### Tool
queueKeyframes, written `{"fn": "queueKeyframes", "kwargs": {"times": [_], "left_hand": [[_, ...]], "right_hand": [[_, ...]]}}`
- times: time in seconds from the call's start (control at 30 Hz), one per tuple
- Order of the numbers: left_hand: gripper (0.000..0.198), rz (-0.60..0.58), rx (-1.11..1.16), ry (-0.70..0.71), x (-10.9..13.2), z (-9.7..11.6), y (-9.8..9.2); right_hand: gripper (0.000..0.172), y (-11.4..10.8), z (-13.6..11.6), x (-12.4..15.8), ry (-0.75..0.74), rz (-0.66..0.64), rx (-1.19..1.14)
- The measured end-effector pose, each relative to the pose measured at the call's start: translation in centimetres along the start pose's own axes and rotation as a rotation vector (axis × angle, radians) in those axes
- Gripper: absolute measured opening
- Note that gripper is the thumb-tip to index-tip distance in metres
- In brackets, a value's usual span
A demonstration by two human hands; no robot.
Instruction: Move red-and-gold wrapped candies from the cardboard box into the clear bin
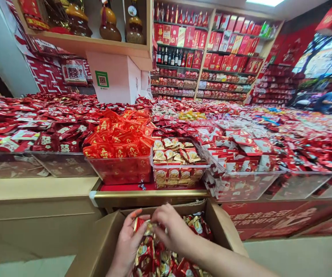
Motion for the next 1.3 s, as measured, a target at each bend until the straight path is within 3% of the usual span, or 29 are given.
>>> {"fn": "queueKeyframes", "kwargs": {"times": [0.1,0.17,0.27,0.37,0.47,0.67,0.87,0.97,1.13,1.2,1.3], "left_hand": [[0.039,-0.034,-0.113,0.119,-0.1,0.4,0.3],[0.043,-0.047,-0.172,0.151,0.1,0.5,0.6],[0.041,-0.012,-0.142,0.088,0.3,0.7,0.8],[0.032,0.027,0.039,-0.079,0.4,0.8,0.8],[0.024,0.087,0.181,-0.159,0.3,0.8,0.6],[0.023,0.220,0.223,-0.166,0.3,0.6,0.5],[0.029,0.153,0.171,-0.097,-0.1,0.8,0.0],[0.030,0.155,0.184,-0.084,-0.4,0.8,-0.6],[0.036,0.173,0.086,-0.110,-0.7,-0.1,-1.1],[0.039,0.180,0.038,-0.124,-1.0,-0.6,-1.2],[0.039,0.147,-0.016,-0.135,-1.3,-1.1,-1.2]], "right_hand": [[0.018,0.1,0.8,-0.7,0.293,0.004,-0.220],[0.013,0.2,1.1,-1.1,0.380,-0.043,-0.275],[0.007,0.3,1.2,-1.2,0.379,-0.081,-0.275],[0.007,0.2,0.9,-1.0,0.347,-0.060,-0.269],[0.008,0.3,0.6,-0.8,0.338,-0.043,-0.261],[0.008,0.9,1.1,-0.9,0.367,-0.107,-0.315],[0.009,0.1,0.4,-0.4,0.319,-0.109,-0.172],[0.008,-3.0,-1.7,-0.8,0.233,0.003,-0.130],[0.012,-12.6,-4.9,-6.3,0.169,0.411,-0.100],[0.012,-16.4,-4.9,-9.8,0.236,0.580,0.071],[0.013,-20.3,-3.4,-14.5,0.478,0.631,0.356]]}}
Point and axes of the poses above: each hand's wrist, its own x-axis away from the middle knuckle, its own y-axis out of the palm, z = x × y, the point moved 1 cm from there along -x, towards the middle knuckle, and after that the axes turned 15 degrees about y, right-handed, at the moved point
